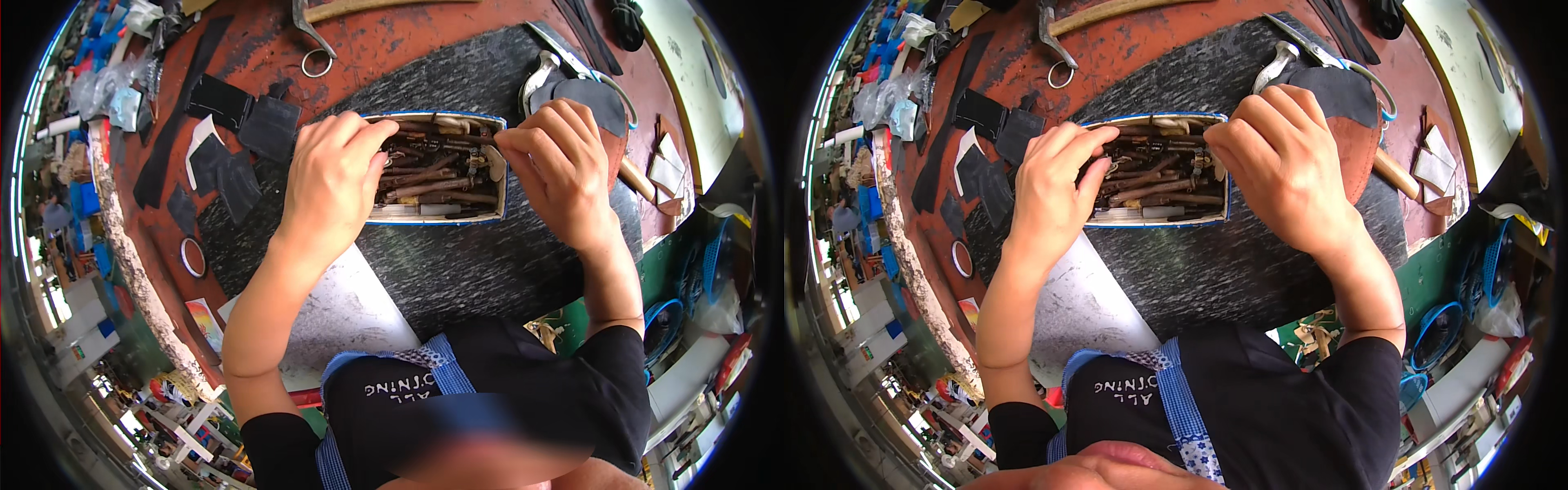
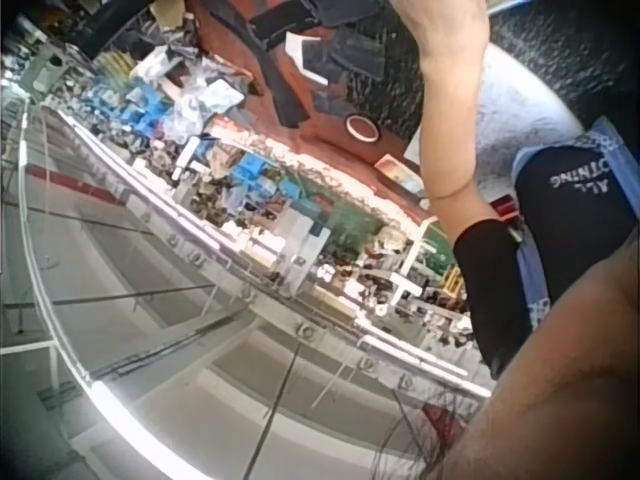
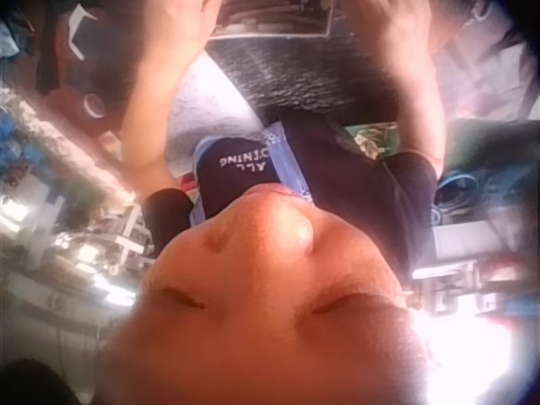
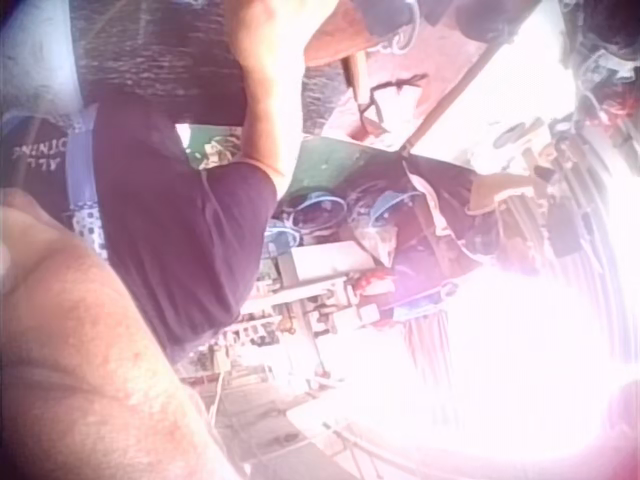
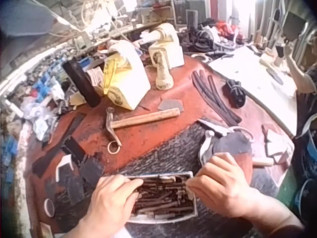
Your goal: The person places a cutting board on a workbench, selects a metal punch tool from a container, and punches holes into leather strips using the punch tool and a hammer.
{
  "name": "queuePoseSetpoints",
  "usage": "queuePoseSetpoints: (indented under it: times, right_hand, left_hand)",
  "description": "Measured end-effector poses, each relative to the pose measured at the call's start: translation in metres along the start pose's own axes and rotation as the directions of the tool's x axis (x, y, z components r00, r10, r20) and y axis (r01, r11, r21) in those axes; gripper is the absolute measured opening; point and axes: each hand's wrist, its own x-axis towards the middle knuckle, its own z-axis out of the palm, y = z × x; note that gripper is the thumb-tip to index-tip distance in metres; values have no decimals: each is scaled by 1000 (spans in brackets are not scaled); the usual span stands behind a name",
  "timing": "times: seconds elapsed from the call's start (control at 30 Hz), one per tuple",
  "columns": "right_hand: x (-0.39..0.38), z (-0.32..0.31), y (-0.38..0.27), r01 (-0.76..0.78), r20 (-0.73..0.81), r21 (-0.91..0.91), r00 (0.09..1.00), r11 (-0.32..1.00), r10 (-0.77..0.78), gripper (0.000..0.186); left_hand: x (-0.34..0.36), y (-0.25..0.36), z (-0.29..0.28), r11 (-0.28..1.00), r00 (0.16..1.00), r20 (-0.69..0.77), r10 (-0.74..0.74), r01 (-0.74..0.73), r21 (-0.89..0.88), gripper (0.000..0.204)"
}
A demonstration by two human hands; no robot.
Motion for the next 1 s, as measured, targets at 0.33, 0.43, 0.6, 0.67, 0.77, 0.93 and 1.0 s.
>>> queuePoseSetpoints:
  times: [0.33,0.43,0.6,0.67,0.77,0.93,1.0]
  right_hand:
    - [0,-1,4,-133,152,280,984,951,93,14]
    - [3,-9,8,-175,161,346,979,922,125,13]
    - [3,1,9,-113,-3,223,993,968,117,14]
    - [5,10,2,-53,28,185,998,981,49,14]
    - [3,18,-1,-63,95,241,995,969,41,14]
    - [4,16,1,-112,171,312,983,944,60,16]
    - [4,16,1,-109,162,319,985,942,59,16]
  left_hand:
    - [-4,0,-5,997,997,77,5,-11,77,28]
    - [-17,1,-13,1000,997,78,8,-9,18,28]
    - [-29,4,-11,998,997,76,18,-12,-69,33]
    - [-30,6,-12,995,998,65,17,-11,-95,30]
    - [-31,1,-11,990,998,52,28,-20,-142,28]
    - [-17,-7,-13,985,997,50,-66,73,-156,25]
    - [-11,-10,-7,996,1000,6,20,-19,-91,21]
